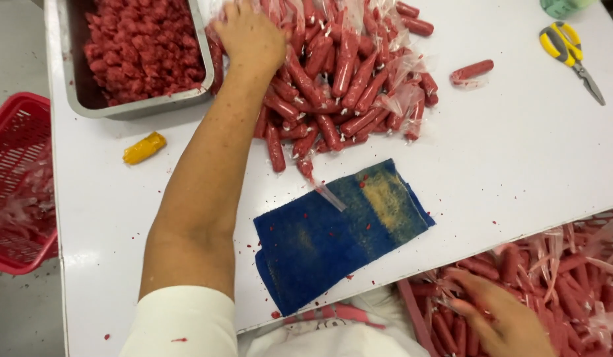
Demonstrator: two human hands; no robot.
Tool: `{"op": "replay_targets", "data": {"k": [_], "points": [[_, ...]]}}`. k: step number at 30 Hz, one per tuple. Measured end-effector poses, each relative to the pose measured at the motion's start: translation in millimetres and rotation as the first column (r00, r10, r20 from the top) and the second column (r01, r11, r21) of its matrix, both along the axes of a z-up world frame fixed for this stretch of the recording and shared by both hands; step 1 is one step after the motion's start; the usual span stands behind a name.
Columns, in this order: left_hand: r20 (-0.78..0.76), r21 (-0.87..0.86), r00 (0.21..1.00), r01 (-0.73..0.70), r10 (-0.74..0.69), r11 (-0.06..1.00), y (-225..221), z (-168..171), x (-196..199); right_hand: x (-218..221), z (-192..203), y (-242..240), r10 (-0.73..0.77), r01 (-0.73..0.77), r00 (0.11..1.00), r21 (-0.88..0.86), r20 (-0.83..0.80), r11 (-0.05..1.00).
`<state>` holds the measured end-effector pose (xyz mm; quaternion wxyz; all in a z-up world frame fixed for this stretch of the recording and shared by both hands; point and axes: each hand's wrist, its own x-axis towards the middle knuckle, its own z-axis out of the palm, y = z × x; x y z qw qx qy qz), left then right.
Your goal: The person repeatedly picks up small sausages, places them on a blue cloth, and wraps each one individually in clear plastic film. The wrapped sausages are then placed into a red basket. The process is repeated continuously throughout the clip.
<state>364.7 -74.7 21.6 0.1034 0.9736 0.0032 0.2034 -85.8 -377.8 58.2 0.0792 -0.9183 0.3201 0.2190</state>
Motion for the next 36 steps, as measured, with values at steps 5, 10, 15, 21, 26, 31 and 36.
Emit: {"op": "replay_targets", "data": {"k": [5, 10, 15, 21, 26, 31, 36], "points": [[-0.222, 0.118, 0.847, 0.515, -0.483, 0.849, 6, 51, -67, 99, 7, 49, 0.337, -0.63, 0.638, 0.218, 0.693, 0.745], [0.055, 0.445, 0.535, 0.743, -0.843, 0.5, 15, 110, -172, 216, -8, 127, 0.15, -0.821, 0.4, 0.28, 0.904, 0.498], [0.45, -0.284, 0.667, 0.737, -0.594, 0.613, 43, 55, -242, 197, -40, 168, -0.271, -0.745, 0.633, 0.666, 0.725, 0.04], [0.447, -0.84, 0.718, 0.542, -0.534, 0.024, 18, 0, -288, 154, -88, 156, 0.159, -0.959, 0.005, -0.041, 0.987, 0.28], [0.517, -0.84, 0.639, 0.508, -0.57, -0.192, 31, 51, -328, 120, -103, 143, 0.105, -0.986, 0.139, 0.127, 0.985, 0.11], [0.396, -0.838, 0.55, 0.544, -0.735, -0.045, 82, 40, -376, 98, -50, 156, 0.433, -0.956, -0.136, -0.232, 0.891, 0.177], [-0.076, -0.763, 0.366, -0.62, -0.928, -0.182, 92, -85, -431, 62, -136, 162, 0.711, -0.864, -0.228, -0.475, 0.665, 0.167]]}}
